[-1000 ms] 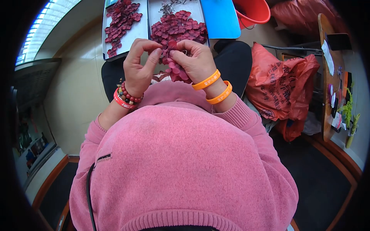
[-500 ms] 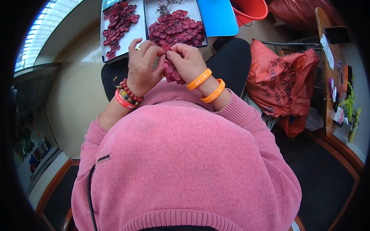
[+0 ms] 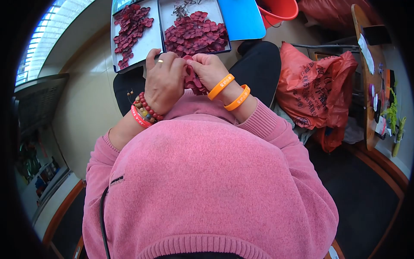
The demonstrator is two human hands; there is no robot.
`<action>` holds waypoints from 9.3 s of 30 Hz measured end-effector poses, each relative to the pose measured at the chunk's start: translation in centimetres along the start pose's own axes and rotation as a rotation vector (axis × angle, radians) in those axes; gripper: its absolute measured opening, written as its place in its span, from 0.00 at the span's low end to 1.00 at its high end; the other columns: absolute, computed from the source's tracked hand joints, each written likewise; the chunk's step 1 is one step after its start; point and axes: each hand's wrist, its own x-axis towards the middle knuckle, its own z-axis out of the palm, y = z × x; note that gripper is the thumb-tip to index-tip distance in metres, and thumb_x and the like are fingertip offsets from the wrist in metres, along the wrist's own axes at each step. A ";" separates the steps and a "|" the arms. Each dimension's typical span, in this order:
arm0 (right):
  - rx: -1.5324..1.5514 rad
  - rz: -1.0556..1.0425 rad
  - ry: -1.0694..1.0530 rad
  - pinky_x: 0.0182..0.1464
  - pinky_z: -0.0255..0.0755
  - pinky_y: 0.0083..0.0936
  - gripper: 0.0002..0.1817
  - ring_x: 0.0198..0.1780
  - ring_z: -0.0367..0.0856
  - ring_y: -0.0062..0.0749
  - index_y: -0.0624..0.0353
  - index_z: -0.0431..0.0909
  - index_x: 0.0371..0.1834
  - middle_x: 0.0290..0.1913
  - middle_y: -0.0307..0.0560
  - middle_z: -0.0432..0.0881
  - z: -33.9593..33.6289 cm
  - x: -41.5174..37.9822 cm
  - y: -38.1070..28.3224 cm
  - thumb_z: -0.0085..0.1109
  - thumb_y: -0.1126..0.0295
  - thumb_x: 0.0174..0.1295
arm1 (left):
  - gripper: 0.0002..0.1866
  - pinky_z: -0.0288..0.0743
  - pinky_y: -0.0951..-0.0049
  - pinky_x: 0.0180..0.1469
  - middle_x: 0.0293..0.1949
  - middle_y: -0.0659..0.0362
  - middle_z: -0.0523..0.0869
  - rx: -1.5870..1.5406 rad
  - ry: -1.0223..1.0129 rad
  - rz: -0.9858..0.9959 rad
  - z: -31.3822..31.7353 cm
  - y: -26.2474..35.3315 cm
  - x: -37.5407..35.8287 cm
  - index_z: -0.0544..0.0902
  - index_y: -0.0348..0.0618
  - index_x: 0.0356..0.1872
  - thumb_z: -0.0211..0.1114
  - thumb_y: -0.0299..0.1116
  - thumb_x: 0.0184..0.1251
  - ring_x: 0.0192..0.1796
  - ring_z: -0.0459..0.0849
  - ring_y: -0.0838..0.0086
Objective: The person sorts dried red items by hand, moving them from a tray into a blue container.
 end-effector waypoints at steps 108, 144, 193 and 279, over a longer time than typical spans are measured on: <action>-0.229 -0.560 -0.005 0.37 0.74 0.12 0.07 0.35 0.78 0.14 0.65 0.79 0.41 0.34 0.38 0.82 1.3 -1.6 0.2 0.59 0.77 0.60 | 0.07 0.80 0.82 0.39 0.36 0.61 0.82 -1.625 0.119 -0.687 -0.8 -0.3 -1.6 0.77 0.36 0.45 0.58 0.24 0.68 0.36 0.82 0.82; -0.333 -0.474 -0.056 0.37 0.73 0.11 0.05 0.35 0.76 0.11 0.64 0.75 0.41 0.33 0.36 0.79 1.6 -1.4 -0.2 0.55 0.76 0.62 | 0.08 0.70 0.80 0.40 0.34 0.66 0.77 -2.099 -0.160 -0.837 0.6 -3.1 -2.4 0.77 0.41 0.43 0.52 0.32 0.70 0.37 0.75 0.82; -0.110 -0.654 0.169 0.33 0.72 0.10 0.07 0.31 0.76 0.13 0.63 0.72 0.42 0.34 0.37 0.78 1.6 -0.7 0.5 0.54 0.81 0.61 | 0.09 0.67 0.66 0.45 0.32 0.56 0.78 -0.518 0.420 -0.286 -0.6 0.2 -1.4 0.82 0.42 0.31 0.66 0.22 0.45 0.39 0.75 0.63; -0.867 -0.754 0.084 0.37 0.75 0.23 0.06 0.33 0.81 0.34 0.64 0.78 0.36 0.34 0.50 0.80 -1.2 1.6 2.2 0.58 0.78 0.54 | 0.10 0.77 0.80 0.35 0.31 0.62 0.83 -1.470 -0.500 -1.031 2.0 -3.1 -1.4 0.76 0.39 0.39 0.52 0.35 0.72 0.30 0.84 0.78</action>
